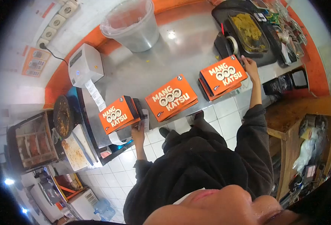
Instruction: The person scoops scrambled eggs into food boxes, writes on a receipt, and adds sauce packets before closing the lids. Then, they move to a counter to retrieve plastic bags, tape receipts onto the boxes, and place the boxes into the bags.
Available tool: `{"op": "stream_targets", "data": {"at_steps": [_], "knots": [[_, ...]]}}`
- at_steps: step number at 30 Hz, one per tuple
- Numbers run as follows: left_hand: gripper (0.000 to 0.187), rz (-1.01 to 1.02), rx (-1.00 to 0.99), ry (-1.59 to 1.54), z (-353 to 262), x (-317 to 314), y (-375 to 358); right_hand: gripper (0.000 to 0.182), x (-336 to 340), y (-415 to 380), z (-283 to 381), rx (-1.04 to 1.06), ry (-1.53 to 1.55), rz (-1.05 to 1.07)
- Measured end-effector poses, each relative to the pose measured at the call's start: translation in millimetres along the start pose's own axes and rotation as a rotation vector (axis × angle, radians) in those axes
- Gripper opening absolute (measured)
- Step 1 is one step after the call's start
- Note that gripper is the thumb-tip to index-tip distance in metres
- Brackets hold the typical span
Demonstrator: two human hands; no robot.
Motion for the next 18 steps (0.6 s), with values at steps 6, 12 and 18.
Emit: {"op": "stream_targets", "data": {"at_steps": [6, 12, 18], "knots": [[0.043, 0.143, 0.028, -0.177, 27, 2, 9, 0.032, -28, 9, -47, -0.164, 0.569, 0.145], [0.031, -0.018, -0.225, 0.213, -135, 100, -126, 0.025, -4, -38, -49, -0.088, 0.402, 0.068], [0.037, -0.314, -0.398, -0.497, -154, 156, -48, 0.034, 27, -24, -52, 0.508, -0.812, 0.251]]}}
Point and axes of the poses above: each hand's wrist, its own y-axis towards the middle knuckle, its own x-axis out of the back of the hand, z = x × y, the point moved 7 cm from there along y, towards the middle knuckle, and after that the axes turned 15 degrees about x, right-handed, at the moved point
